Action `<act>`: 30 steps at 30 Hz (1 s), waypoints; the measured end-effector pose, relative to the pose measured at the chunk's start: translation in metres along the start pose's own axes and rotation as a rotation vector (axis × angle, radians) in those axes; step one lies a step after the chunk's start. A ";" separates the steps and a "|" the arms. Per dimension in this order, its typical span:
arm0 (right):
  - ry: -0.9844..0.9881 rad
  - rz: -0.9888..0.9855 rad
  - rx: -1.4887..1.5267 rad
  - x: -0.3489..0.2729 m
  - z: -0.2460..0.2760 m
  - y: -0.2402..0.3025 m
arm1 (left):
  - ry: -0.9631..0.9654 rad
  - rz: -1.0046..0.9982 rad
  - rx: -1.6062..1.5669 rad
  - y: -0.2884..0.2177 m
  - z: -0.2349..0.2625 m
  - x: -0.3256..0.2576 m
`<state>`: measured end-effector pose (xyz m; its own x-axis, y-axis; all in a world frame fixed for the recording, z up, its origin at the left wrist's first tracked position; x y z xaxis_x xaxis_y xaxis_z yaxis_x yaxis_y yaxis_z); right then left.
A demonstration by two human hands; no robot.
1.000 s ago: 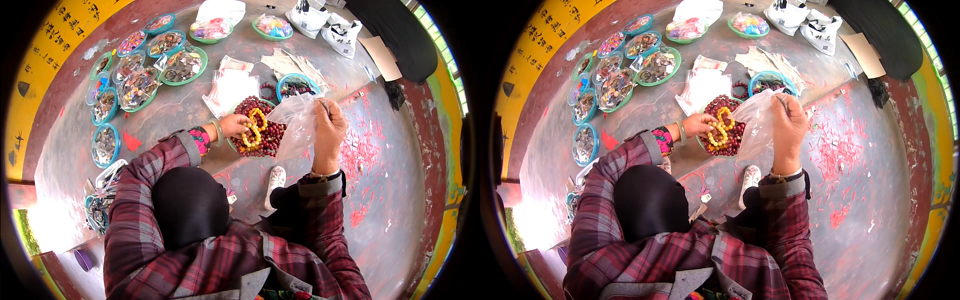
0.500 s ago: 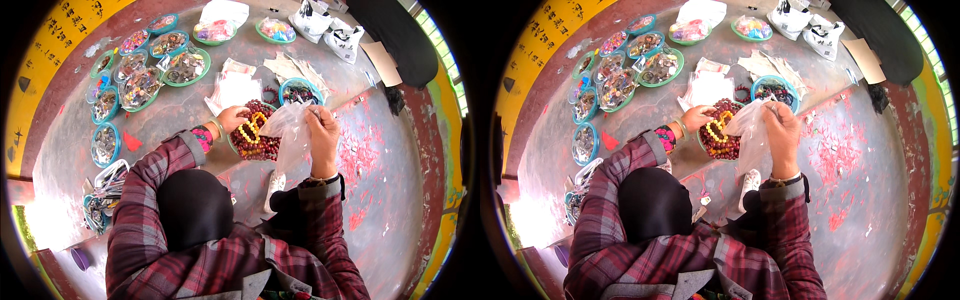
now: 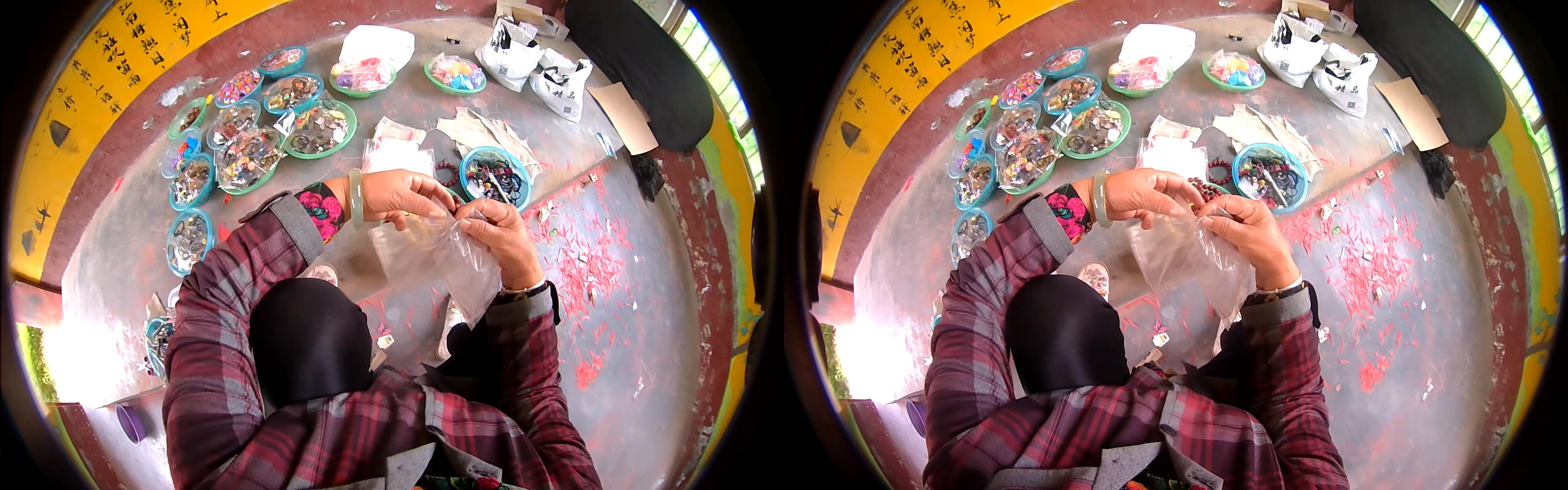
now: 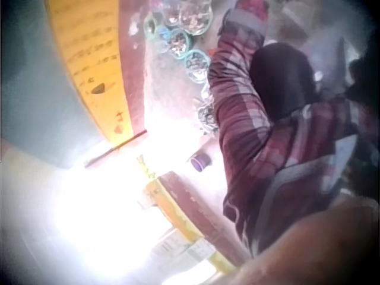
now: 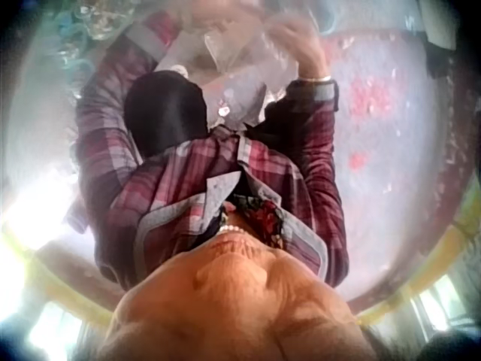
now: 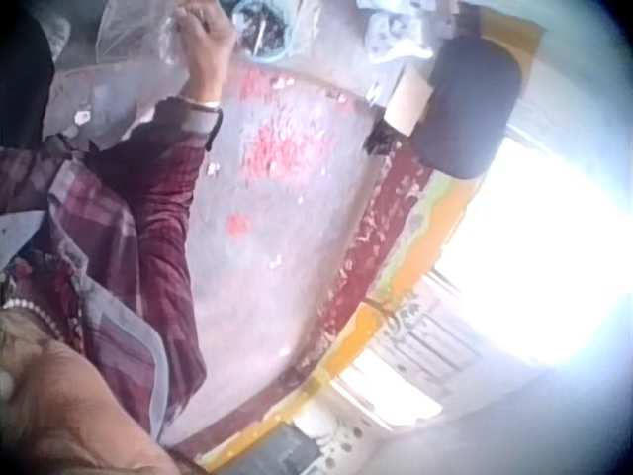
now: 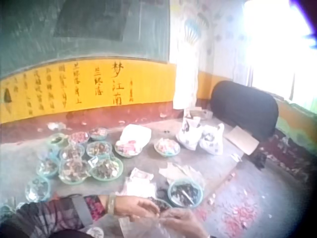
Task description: The person sits on the floor and packs beaded bracelets into small clear plastic bags. They pick up bracelets from a bowl, open a bag, place the bracelet inside, and set the bag down. The person repeats this process for multiple bracelets.
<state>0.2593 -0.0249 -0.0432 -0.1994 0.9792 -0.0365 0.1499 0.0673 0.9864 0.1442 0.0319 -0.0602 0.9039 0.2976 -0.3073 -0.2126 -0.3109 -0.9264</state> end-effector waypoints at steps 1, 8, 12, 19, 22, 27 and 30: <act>0.002 0.009 0.016 -0.001 0.000 0.000 | -0.054 0.028 0.075 -0.001 0.002 -0.002; -0.225 0.050 0.061 -0.010 0.022 0.011 | -0.371 -0.049 0.319 -0.049 0.011 -0.035; -0.305 0.086 0.075 -0.015 0.046 0.008 | -0.517 -0.158 0.219 -0.075 0.016 -0.064; -0.134 0.157 0.147 -0.008 0.007 0.003 | -0.557 -0.236 0.124 -0.085 -0.001 -0.090; -0.234 0.080 0.321 -0.014 -0.012 0.006 | -0.521 -0.213 0.098 -0.071 -0.004 -0.089; -0.236 0.103 0.270 -0.002 -0.002 -0.018 | -0.500 -0.159 0.114 -0.052 -0.001 -0.086; -0.251 0.110 0.205 0.000 -0.001 -0.019 | -0.488 -0.139 0.196 -0.044 0.007 -0.086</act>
Point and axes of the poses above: each hand's wrist, its own x-axis towards the middle knuckle, its own z-axis out of the back of the hand, y = z × x, the point moved 8 cm from there along x, towards the middle knuckle, and after that the axes turned 1 degree about x, right-handed, at the moved point
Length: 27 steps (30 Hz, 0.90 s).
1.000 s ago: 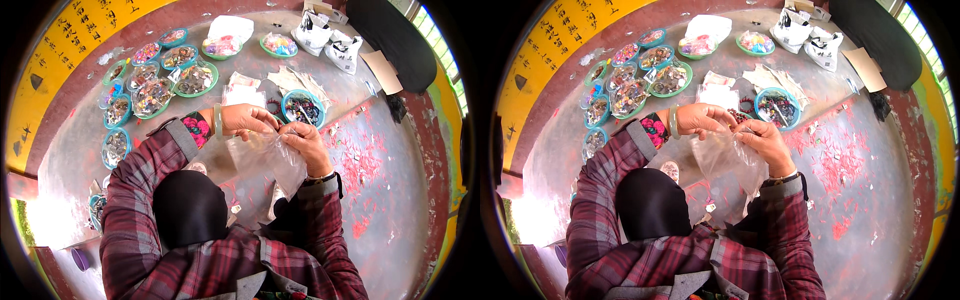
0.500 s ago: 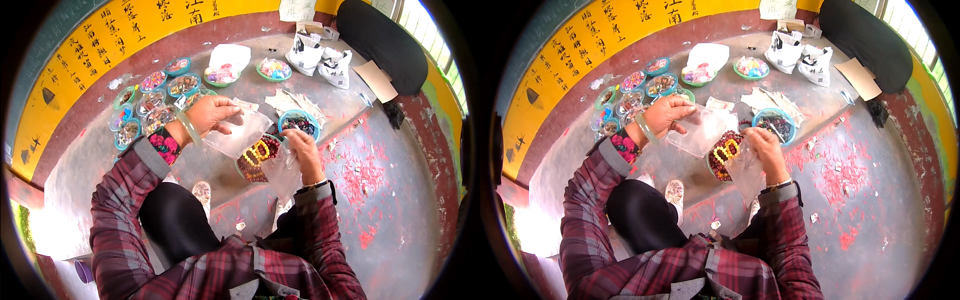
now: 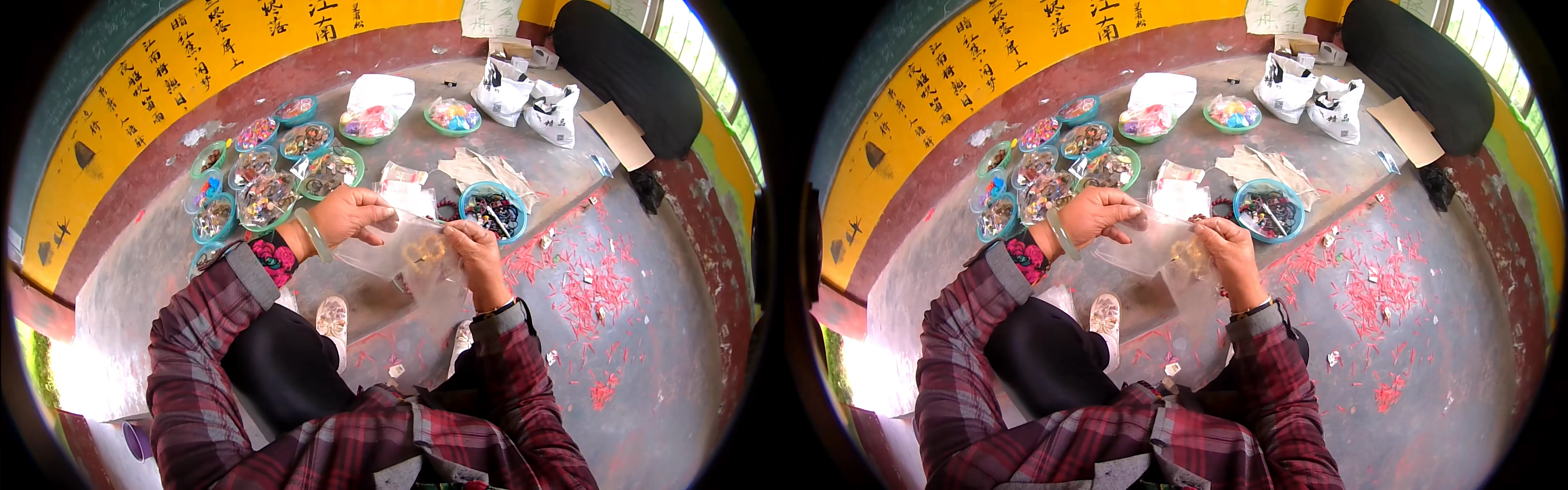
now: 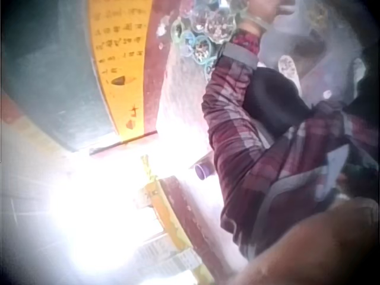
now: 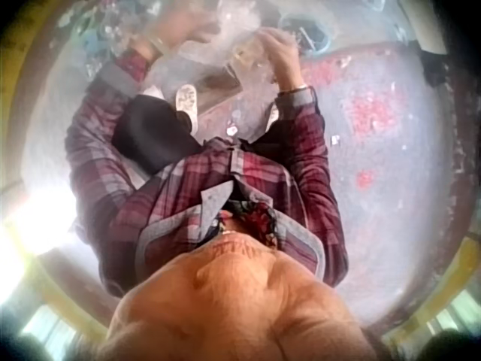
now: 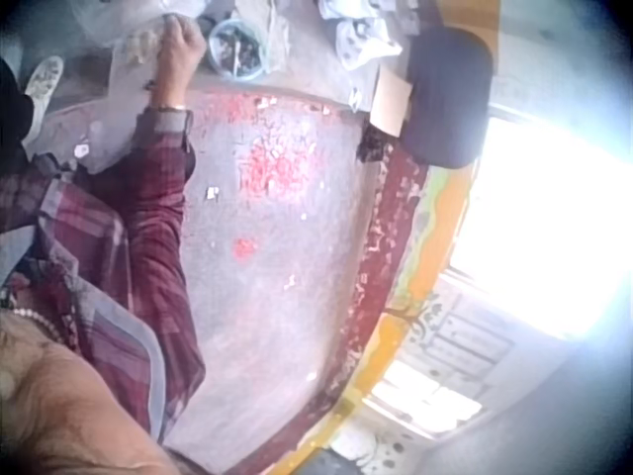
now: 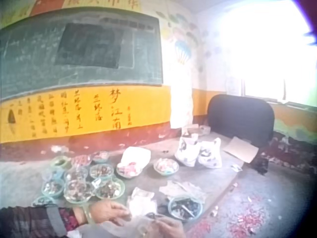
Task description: The person sits on the floor and packs beaded bracelets into small clear plastic bags. They pick up bracelets from a bowl, open a bag, place the bracelet inside, and set the bag down. The person repeats this process for multiple bracelets.
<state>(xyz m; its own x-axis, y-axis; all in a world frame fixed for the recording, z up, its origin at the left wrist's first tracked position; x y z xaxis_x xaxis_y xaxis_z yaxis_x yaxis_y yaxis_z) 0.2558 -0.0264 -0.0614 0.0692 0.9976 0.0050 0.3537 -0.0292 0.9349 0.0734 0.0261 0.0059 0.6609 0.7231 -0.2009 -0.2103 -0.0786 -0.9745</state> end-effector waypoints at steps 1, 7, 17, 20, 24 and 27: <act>-0.002 0.001 -0.036 0.000 0.001 0.002 | -0.004 0.000 0.033 0.002 0.002 0.001; 0.054 0.313 -0.535 0.003 -0.004 0.025 | -0.028 -0.031 0.062 0.013 0.013 0.006; 0.136 0.113 -0.374 0.009 -0.029 -0.006 | -0.056 -0.390 0.819 0.022 -0.006 0.002; 0.155 0.136 -0.612 0.006 -0.042 -0.017 | 0.034 -0.447 0.940 0.024 -0.029 0.004; 0.137 0.248 -0.672 0.006 -0.037 -0.019 | -0.011 -0.371 0.938 0.026 -0.028 0.012; 0.130 0.243 -0.612 0.006 -0.033 -0.013 | -0.023 -0.351 0.898 0.027 -0.019 0.014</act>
Point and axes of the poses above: each hand's wrist, its own x-axis towards the middle knuckle, its own z-axis out of the back of the hand, y = z × x, the point moved 8 cm from there along x, towards the middle knuckle, and after that the axes turned 1 degree about x, right-handed, at the moved point
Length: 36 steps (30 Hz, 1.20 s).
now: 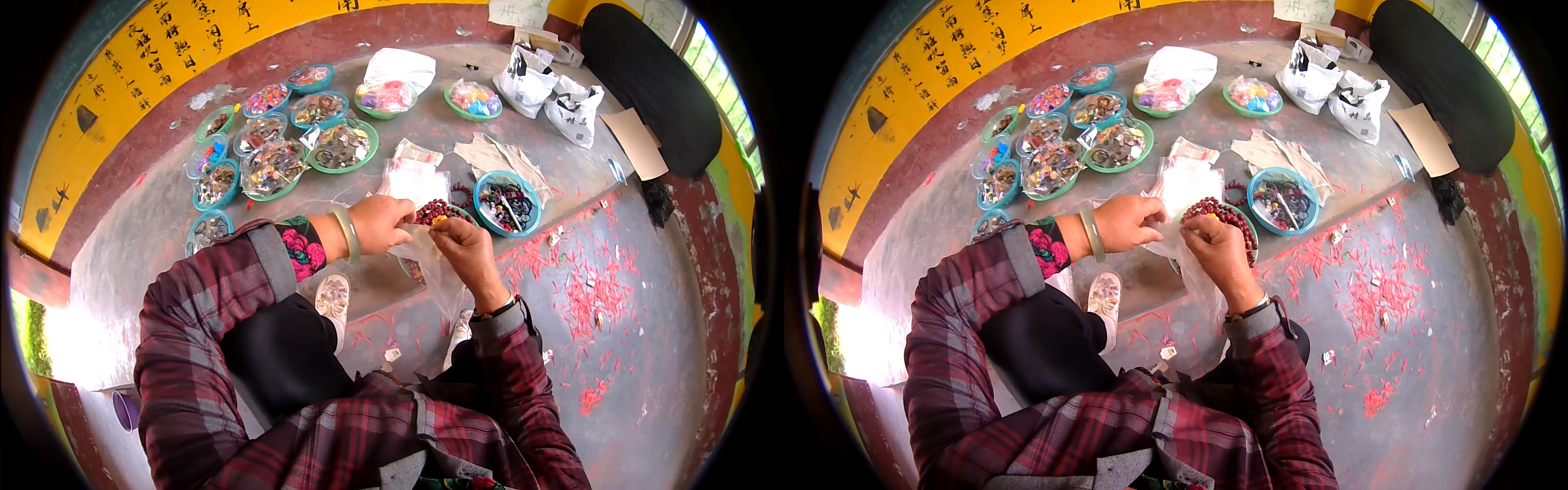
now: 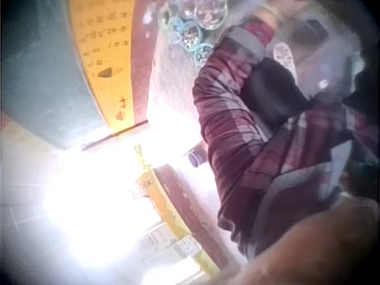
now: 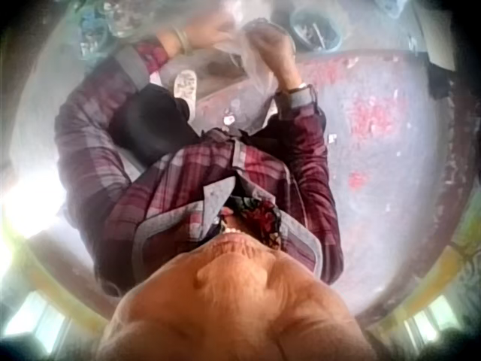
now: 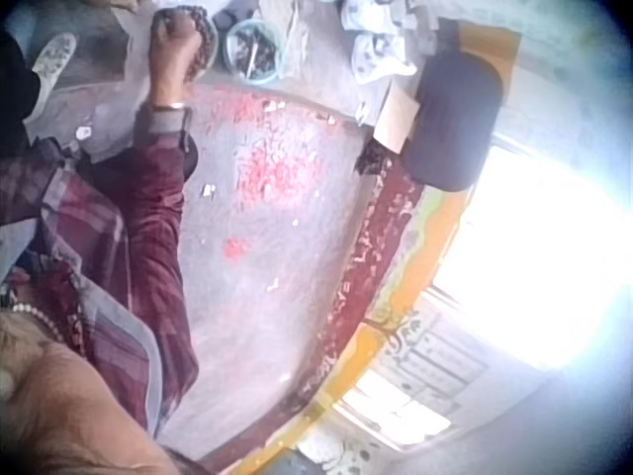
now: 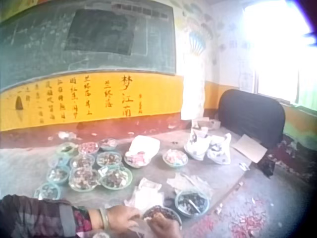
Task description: The person sits on the floor and packs beaded bracelets into small clear plastic bags. They pick up bracelets from a bowl, open a bag, place the bracelet inside, and set the bag down. The person repeats this process for multiple bracelets.
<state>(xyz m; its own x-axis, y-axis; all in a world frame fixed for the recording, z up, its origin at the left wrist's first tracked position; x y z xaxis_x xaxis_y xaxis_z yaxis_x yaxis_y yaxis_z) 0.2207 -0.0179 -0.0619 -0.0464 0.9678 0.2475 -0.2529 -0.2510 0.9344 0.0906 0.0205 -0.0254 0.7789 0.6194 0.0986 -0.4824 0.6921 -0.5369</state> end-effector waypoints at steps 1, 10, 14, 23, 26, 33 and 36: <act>-0.002 -0.011 0.029 0.000 0.002 0.004 | -0.016 -0.017 -0.001 0.004 0.001 0.000; 0.005 0.002 0.013 0.000 0.009 0.010 | 0.098 0.200 -0.301 0.023 -0.005 -0.001; 0.069 -0.120 0.116 0.003 0.010 -0.005 | 0.089 0.182 -0.138 0.019 -0.005 0.002; 0.216 -0.285 0.606 -0.011 0.012 0.029 | -0.186 0.582 -0.783 0.086 0.003 -0.006; 0.256 -0.278 0.595 -0.011 0.004 0.033 | -0.119 0.537 -0.927 0.081 -0.012 0.001; 0.329 -0.265 0.482 -0.009 -0.014 0.021 | 0.153 0.486 -1.117 0.044 -0.049 0.006; 0.251 -0.208 0.328 -0.002 -0.008 0.007 | 0.234 0.479 -1.206 0.021 -0.052 0.008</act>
Point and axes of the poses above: each hand's wrist, its own x-axis towards the middle knuckle, its own z-axis out of the back of the hand, y = z × x, the point moved 8 cm from there along x, towards the middle knuckle, and after that the axes turned 1 degree about x, right-handed, at the moved point
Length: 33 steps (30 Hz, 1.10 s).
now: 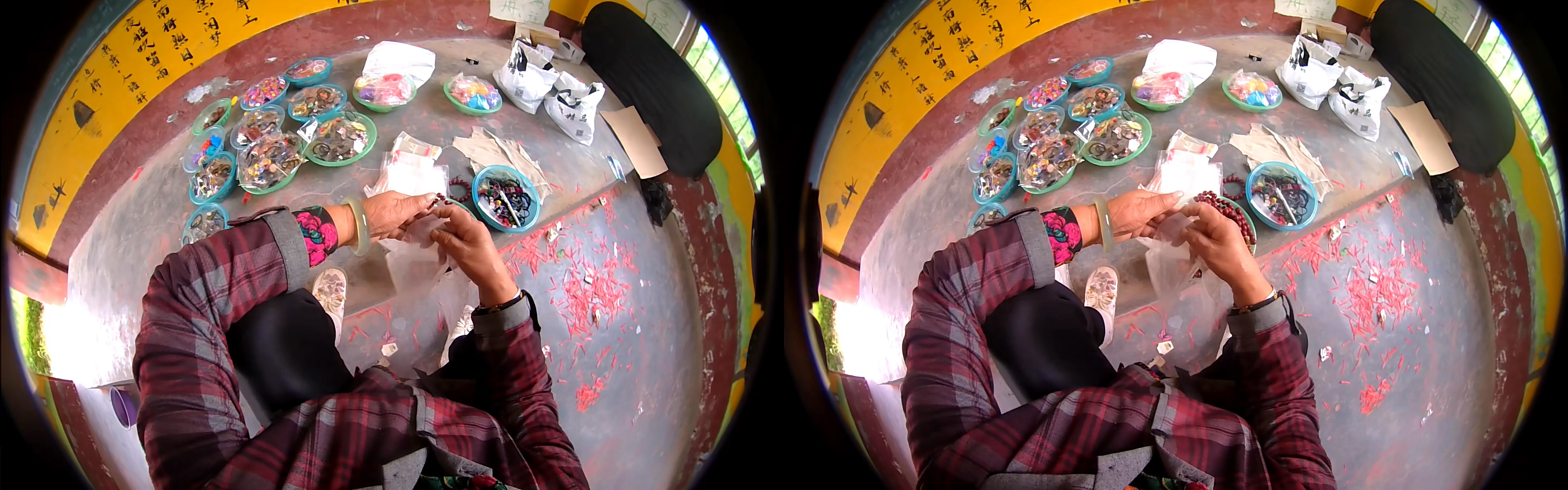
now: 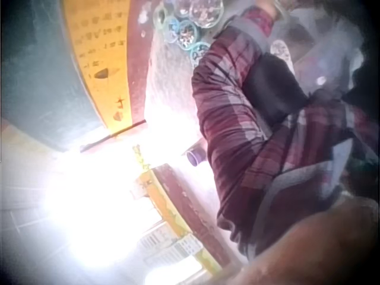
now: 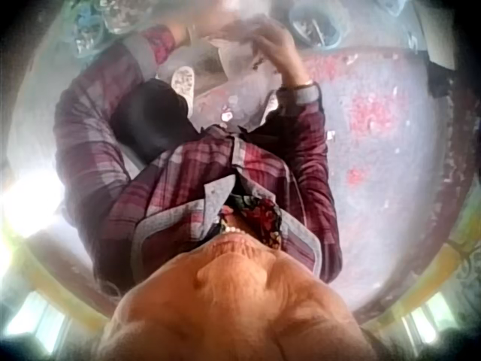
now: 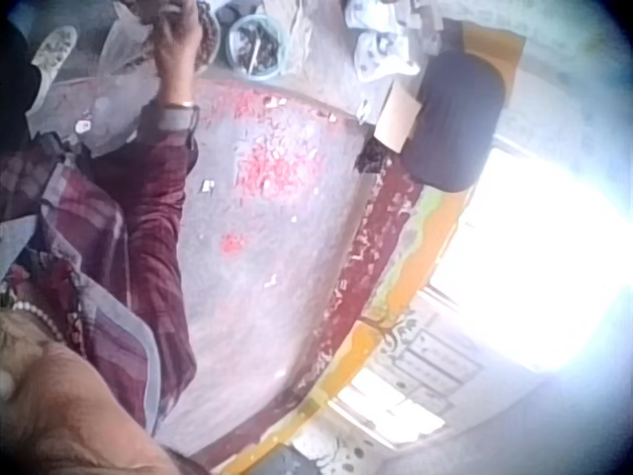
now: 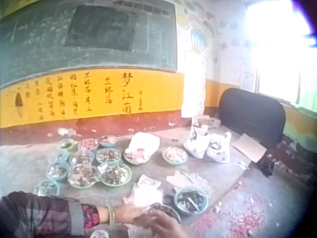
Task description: The person sits on the floor and packs beaded bracelets into small clear plastic bags. They pick up bracelets from a bowl, open a bag, place the bracelet inside, and set the bag down. The person repeats this process for multiple bracelets.
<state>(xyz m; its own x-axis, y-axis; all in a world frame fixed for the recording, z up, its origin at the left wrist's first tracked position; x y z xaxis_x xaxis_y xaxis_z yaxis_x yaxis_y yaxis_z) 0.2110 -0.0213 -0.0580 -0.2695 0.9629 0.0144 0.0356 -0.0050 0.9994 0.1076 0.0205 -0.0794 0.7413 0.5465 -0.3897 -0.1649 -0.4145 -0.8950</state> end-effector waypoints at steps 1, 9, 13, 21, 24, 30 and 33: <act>-0.036 0.001 -0.057 0.002 0.003 -0.002 | 0.003 0.000 -0.018 -0.006 -0.006 -0.004; -0.189 0.032 -0.063 0.005 0.012 -0.002 | -0.076 -0.196 0.273 -0.011 0.006 0.005; -0.218 0.034 -0.021 0.004 0.015 -0.003 | -0.174 -0.199 0.334 -0.015 0.012 0.005; -0.233 -0.004 -0.134 0.001 0.028 0.003 | -0.390 -0.365 0.419 -0.030 0.040 0.003; -0.279 -0.011 -0.195 -0.002 0.038 0.002 | -0.422 -0.345 0.435 -0.037 0.044 -0.004; -0.289 -0.041 -0.271 -0.003 0.044 0.003 | -0.293 -0.370 0.616 -0.047 0.027 -0.012; -0.256 -0.093 -0.194 -0.001 0.045 -0.009 | -0.208 -0.434 0.584 -0.046 0.021 -0.011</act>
<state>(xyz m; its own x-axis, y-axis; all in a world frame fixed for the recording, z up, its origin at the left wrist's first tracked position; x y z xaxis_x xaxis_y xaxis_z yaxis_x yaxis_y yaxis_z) 0.2546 -0.0102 -0.0681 -0.0117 0.9981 -0.0610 -0.1685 0.0581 0.9840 0.0932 0.0490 -0.0381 0.6894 0.7231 0.0430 -0.2468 0.2903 -0.9246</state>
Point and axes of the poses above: each hand's wrist, its own x-axis towards the middle knuckle, its own z-axis out of the back of the hand, y = z × x, the point moved 8 cm from there along x, towards the middle knuckle, and after that the axes turned 1 degree about x, right-handed, at the moved point
